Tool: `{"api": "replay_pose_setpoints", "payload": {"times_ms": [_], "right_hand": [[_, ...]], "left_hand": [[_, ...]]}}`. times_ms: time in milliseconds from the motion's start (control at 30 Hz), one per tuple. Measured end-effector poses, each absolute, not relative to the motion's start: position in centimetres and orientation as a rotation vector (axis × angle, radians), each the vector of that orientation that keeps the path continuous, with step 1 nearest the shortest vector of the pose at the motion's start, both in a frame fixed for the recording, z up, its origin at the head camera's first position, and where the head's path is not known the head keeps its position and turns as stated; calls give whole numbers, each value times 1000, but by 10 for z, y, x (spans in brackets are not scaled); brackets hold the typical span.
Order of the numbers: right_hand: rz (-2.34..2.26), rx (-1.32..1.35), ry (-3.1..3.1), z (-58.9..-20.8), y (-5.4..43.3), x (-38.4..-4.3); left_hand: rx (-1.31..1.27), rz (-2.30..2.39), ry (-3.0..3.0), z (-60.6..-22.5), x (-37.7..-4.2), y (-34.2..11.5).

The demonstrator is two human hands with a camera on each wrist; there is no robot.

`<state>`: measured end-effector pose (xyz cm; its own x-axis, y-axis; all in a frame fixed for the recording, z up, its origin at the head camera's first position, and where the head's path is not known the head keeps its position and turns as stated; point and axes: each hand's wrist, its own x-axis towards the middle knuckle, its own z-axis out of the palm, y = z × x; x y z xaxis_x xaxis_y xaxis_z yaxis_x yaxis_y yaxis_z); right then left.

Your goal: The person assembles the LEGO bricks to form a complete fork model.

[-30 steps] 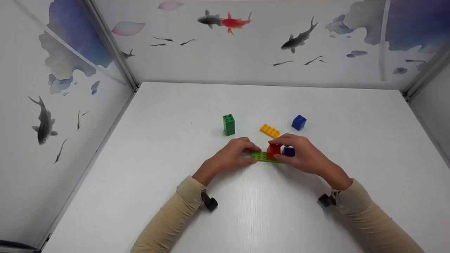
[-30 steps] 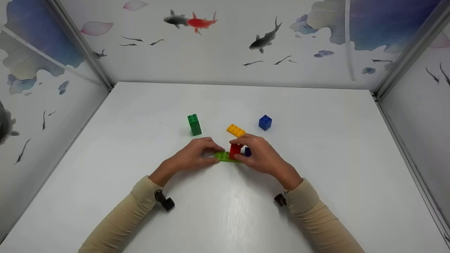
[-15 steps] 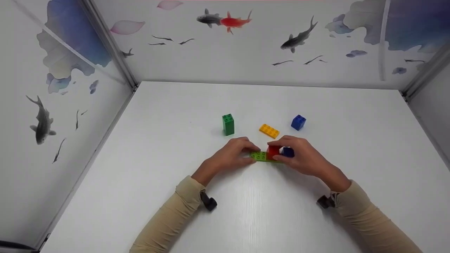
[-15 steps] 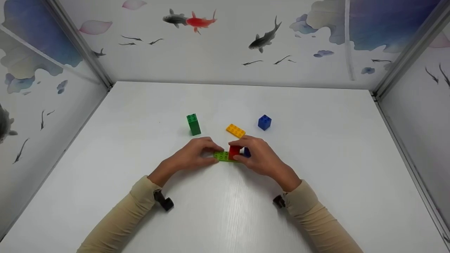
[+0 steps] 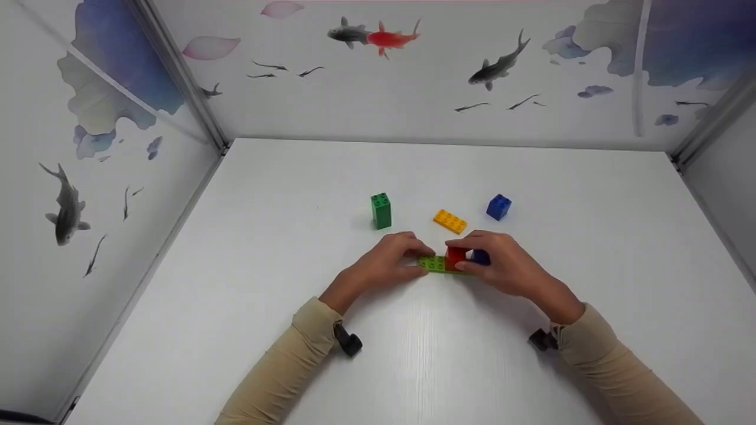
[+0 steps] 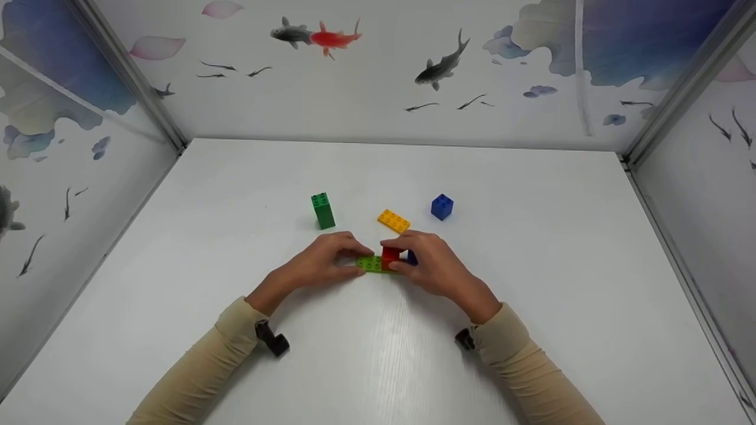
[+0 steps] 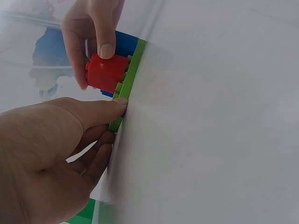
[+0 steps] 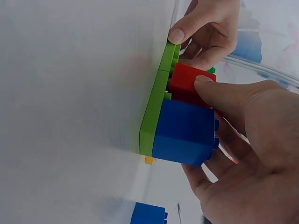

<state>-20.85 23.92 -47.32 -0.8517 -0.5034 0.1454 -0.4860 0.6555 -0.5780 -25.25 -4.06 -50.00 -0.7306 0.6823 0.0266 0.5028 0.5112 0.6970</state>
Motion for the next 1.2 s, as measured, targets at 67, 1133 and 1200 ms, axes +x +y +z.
{"api": "replay_pose_setpoints", "payload": {"times_ms": [67,1133,1200], "right_hand": [[-964,-847,2843,-474,238,-208],[-893,-963,2856,-471,239,-211],[-902,-959,2852,-471,240,-211]], "left_hand": [[1001,1041,2498,-500,-252,-41],[1005,995,2524,-498,-252,-40],[1002,992,2520,-498,-252,-40]]}}
